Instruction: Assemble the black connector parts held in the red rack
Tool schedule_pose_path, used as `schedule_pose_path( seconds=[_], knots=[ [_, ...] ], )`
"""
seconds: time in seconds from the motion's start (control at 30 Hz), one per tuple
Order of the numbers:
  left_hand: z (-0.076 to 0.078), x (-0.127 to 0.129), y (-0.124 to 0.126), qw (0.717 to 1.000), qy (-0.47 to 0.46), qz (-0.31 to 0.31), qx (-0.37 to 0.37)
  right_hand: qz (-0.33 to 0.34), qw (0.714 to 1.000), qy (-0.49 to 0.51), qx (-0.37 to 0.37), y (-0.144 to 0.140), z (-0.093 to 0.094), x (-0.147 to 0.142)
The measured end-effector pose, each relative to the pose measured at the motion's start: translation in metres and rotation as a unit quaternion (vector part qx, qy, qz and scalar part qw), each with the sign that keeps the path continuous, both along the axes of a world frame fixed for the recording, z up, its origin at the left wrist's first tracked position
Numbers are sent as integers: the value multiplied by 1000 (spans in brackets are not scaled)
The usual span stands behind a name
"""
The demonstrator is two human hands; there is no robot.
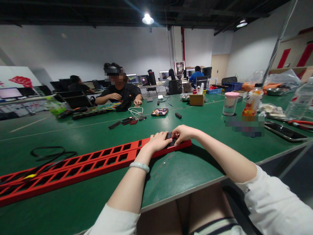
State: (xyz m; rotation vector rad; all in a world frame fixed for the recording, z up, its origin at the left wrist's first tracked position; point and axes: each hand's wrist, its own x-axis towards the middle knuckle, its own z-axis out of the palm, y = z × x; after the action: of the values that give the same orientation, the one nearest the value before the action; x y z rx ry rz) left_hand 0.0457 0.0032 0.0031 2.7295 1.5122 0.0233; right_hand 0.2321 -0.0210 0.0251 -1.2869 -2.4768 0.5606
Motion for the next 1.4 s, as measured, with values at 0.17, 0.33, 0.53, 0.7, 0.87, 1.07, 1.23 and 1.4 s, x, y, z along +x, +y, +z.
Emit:
schedule_pose_path(
  seconds=[0.17,0.33,0.53,0.7,0.87,1.07,1.23,1.4],
  knots=[
    [-1,0,1,1000,-4,1,3,-6,1000,-7,-9,-1,1,-2],
    [1,1,-4,1000,2,6,12,5,1000,-9,-2,0,0,0],
    [6,5,-13,1000,4,20,8,29,999,-32,19,2,-2,2],
    [7,7,-17,999,-2,20,24,49,997,-50,27,1,1,2],
    [8,9,-19,999,-1,44,23,57,995,-72,26,0,4,1],
    [8,13,-19,998,2,64,24,57,994,-83,37,1,3,0],
    [7,12,-15,998,10,53,35,52,994,-90,41,-1,3,-1],
    [6,10,-12,998,8,46,34,38,996,-80,33,-3,5,-1]
  ],
)
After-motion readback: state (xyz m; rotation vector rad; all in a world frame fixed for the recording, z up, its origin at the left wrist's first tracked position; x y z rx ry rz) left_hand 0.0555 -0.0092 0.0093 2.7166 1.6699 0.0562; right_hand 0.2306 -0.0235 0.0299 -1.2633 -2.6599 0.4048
